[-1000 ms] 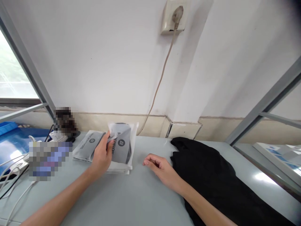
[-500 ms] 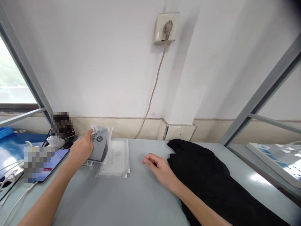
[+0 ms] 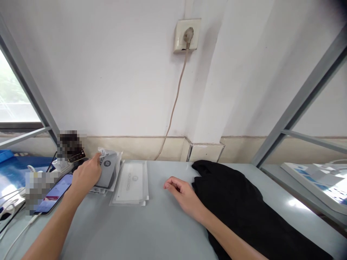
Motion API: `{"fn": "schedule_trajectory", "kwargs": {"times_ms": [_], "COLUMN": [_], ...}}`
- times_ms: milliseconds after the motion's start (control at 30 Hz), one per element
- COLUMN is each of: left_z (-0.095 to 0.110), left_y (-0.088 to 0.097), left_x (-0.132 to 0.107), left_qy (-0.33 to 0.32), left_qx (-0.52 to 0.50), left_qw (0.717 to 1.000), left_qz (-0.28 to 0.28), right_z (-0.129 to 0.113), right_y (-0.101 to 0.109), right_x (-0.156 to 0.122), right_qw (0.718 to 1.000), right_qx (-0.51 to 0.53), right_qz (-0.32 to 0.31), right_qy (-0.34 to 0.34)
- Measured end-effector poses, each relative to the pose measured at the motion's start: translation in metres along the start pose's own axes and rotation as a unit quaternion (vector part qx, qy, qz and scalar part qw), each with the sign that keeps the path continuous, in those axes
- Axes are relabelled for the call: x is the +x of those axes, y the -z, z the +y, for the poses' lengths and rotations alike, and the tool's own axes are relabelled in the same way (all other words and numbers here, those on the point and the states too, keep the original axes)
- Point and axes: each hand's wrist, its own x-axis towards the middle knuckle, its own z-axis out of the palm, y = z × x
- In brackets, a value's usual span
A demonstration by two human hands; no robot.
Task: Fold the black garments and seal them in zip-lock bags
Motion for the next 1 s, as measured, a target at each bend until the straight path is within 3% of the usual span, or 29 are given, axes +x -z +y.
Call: {"fn": "schedule_trajectory", "kwargs": {"times_ms": [167, 267, 333, 400, 500, 567, 667, 767, 833, 900, 1000], "left_z": [-0.002, -0.003, -0.002, 0.000, 0.004, 0.005, 0.004, 0.000, -0.001, 0.001, 0.007], "left_y": [-0.004, -0.012, -0.018, -0.022, -0.027, -0.033, -0.050, -0.066, -0.071, -0.068, -0.059], "left_x": [0.001, 0.002, 0.001, 0.000, 0.000, 0.002, 0.004, 0.003, 0.001, -0.001, -0.003], "left_qy": [0.027, 0.029, 0.019, -0.003, -0.088, -0.158, -0.198, -0.171, -0.156, -0.127, -0.032], "left_qx": [0.067, 0.083, 0.112, 0.150, 0.123, 0.082, 0.081, 0.107, 0.117, 0.119, 0.104], "left_qw": [0.996, 0.995, 0.993, 0.988, 0.979, 0.971, 0.969, 0.979, 0.980, 0.984, 0.994], "left_qz": [-0.058, -0.056, -0.029, 0.037, 0.138, 0.158, 0.121, 0.008, -0.036, -0.036, -0.006], "right_z": [0.002, 0.002, 0.002, 0.002, 0.001, 0.001, 0.001, 0.002, 0.003, 0.004, 0.003], "right_y": [-0.001, -0.001, -0.001, -0.001, -0.001, -0.001, -0.001, -0.001, -0.002, -0.001, -0.001], "right_x": [0.000, 0.000, 0.000, 0.000, -0.001, -0.001, -0.002, -0.001, -0.001, -0.001, -0.002], "right_qw": [1.000, 1.000, 1.000, 1.000, 1.000, 1.000, 1.000, 1.000, 0.999, 0.999, 0.999], "right_qx": [-0.006, -0.011, -0.010, -0.009, -0.011, -0.015, -0.021, -0.027, -0.032, -0.037, -0.041], "right_qz": [0.000, -0.004, -0.007, -0.007, -0.007, -0.006, -0.004, -0.004, -0.006, -0.006, -0.008], "right_qy": [0.002, 0.007, 0.009, 0.011, 0.005, 0.002, 0.002, 0.003, 0.004, 0.002, 0.002]}}
